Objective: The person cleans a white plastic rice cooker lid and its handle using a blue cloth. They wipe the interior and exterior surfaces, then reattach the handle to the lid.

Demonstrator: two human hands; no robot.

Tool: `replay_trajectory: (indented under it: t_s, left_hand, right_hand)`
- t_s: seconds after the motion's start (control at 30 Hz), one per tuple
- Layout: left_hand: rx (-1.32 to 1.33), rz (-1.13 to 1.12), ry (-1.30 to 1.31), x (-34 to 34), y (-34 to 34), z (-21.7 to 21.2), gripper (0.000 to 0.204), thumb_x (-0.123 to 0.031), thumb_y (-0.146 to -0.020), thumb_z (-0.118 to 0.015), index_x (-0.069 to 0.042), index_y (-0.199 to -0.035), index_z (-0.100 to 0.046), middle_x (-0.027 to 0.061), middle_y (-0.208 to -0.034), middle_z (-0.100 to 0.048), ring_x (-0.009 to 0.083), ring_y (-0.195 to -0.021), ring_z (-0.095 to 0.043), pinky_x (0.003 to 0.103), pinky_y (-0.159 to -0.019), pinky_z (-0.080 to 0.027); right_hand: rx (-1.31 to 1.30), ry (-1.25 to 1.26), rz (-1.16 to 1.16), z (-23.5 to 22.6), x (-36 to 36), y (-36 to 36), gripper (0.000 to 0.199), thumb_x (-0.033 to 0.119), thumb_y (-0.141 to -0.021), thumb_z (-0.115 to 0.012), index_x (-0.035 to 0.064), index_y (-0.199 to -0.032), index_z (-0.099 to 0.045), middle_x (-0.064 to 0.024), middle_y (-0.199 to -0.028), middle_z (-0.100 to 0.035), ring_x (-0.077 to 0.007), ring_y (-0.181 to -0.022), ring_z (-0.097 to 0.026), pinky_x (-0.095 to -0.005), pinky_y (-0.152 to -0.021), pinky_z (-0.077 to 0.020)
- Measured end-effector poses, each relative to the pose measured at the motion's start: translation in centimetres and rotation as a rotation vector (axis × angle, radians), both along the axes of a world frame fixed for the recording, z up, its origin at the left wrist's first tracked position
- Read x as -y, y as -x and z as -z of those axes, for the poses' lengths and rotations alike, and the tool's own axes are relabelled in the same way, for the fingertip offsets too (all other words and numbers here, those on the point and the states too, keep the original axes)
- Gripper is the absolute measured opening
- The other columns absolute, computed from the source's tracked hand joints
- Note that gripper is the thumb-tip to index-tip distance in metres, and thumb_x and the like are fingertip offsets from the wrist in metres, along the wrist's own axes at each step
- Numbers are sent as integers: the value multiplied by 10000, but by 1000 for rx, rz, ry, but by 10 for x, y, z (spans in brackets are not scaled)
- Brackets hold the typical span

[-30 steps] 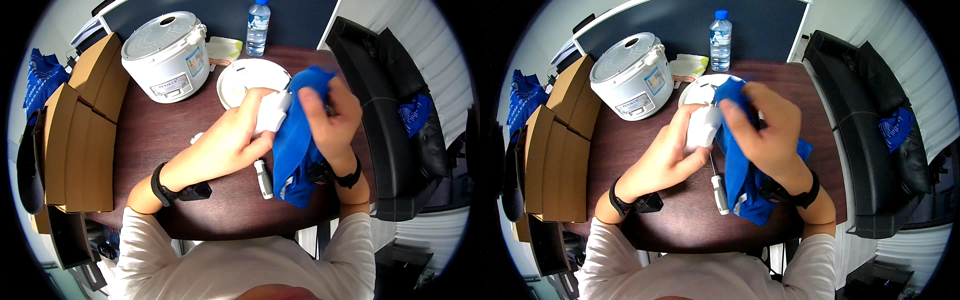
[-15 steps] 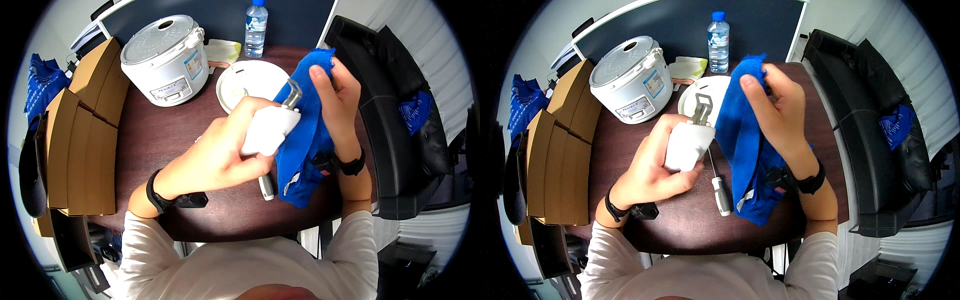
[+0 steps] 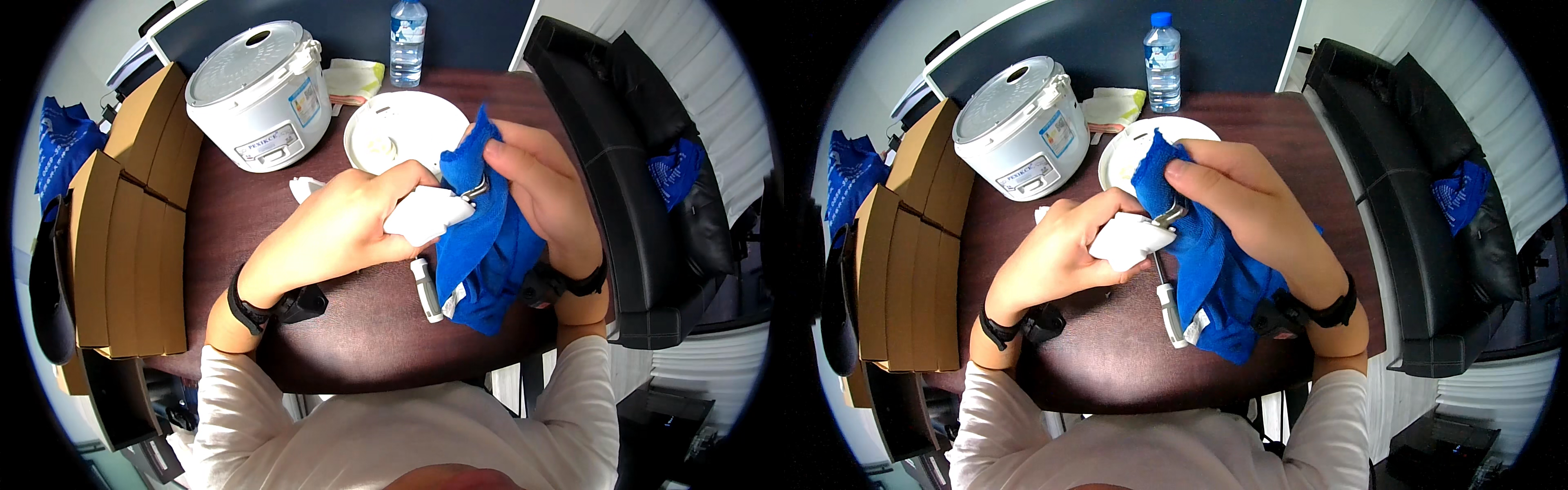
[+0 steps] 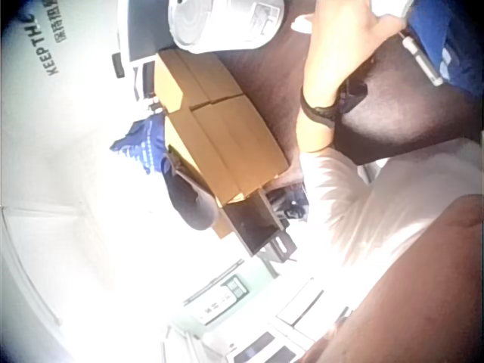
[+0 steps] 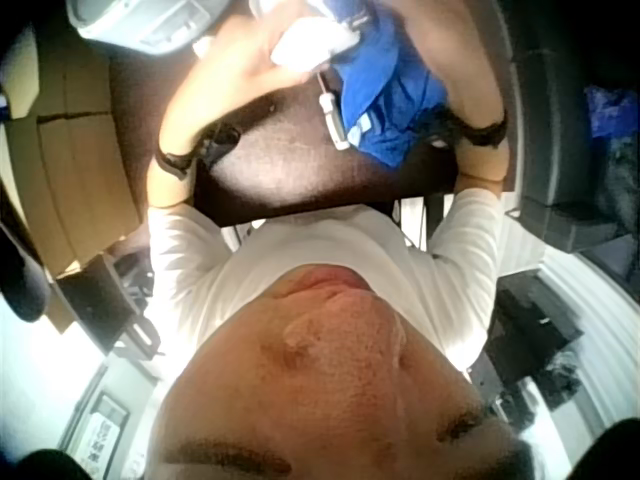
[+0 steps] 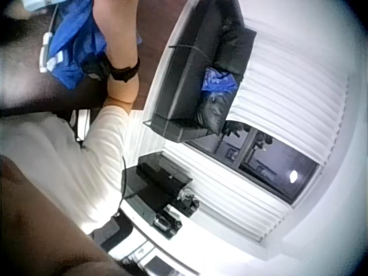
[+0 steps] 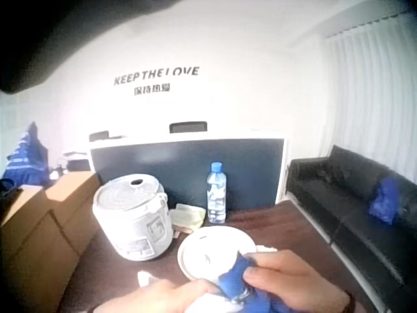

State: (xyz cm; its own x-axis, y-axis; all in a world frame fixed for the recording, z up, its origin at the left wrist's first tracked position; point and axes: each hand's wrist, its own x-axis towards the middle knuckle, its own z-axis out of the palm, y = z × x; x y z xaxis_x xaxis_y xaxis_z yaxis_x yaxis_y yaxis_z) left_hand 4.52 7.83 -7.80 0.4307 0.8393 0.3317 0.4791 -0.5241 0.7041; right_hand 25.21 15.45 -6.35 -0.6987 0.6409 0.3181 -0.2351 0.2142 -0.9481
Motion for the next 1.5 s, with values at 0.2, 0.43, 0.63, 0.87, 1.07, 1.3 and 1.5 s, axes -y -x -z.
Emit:
replay_trajectory:
  t_s: [0.2,0.43,0.63,0.87,1.07,1.3,1.5]
  left_hand:
    - [-18,50,13,3,3,-2,299,-129,-757,-691,-44,-991,-525,181,-761,-635,352,-725,-648,389,-620,-503]
    - [-107,41,34,11,3,-6,363,-111,-701,-738,-40,-1024,-586,121,-786,-668,282,-719,-677,316,-620,-511]
    - [-149,-5,-1,17,15,-18,402,-115,-680,-753,-43,-1039,-588,130,-867,-665,280,-790,-676,328,-647,-515]
    - [-309,-30,-80,11,12,-9,331,-170,-733,-704,-50,-983,-522,170,-646,-595,365,-647,-618,423,-551,-481]
    - [-456,-107,-66,15,10,-12,335,-163,-684,-745,-65,-953,-571,154,-662,-597,339,-635,-614,405,-542,-462]
    - [-501,-58,-147,20,10,-15,353,-193,-631,-770,-66,-896,-576,136,-640,-589,330,-625,-603,410,-527,-434]
    - [-522,-82,-196,22,4,-16,378,-164,-583,-782,-61,-887,-584,119,-623,-581,324,-628,-604,402,-536,-439]
  right_hand:
    - [55,-113,-39,2,-7,-6,215,183,-917,-546,-13,-916,-634,1,-799,-607,-39,-731,-527,-205,-644,-430]
    - [43,163,41,22,-31,-12,235,190,-915,-489,5,-968,-624,-85,-882,-650,-136,-823,-617,-276,-755,-505]
    - [-89,121,442,-6,-29,-18,220,300,-877,-580,84,-875,-620,-30,-799,-635,-97,-745,-604,-230,-693,-493]
    - [157,-67,67,0,1,0,276,257,-933,-527,30,-782,-571,11,-686,-517,-60,-643,-460,-231,-593,-379]
    - [293,-155,36,0,8,1,305,203,-917,-519,12,-682,-481,-26,-573,-409,-68,-558,-379,-262,-519,-309]
    - [232,-152,-135,-3,-3,-17,183,121,-921,-503,-12,-1031,-564,-67,-859,-588,-110,-810,-543,-264,-733,-440]
    - [-52,-63,-211,39,-32,-16,254,162,-949,-473,23,-1129,-586,-127,-1019,-614,-174,-961,-580,-308,-859,-468]
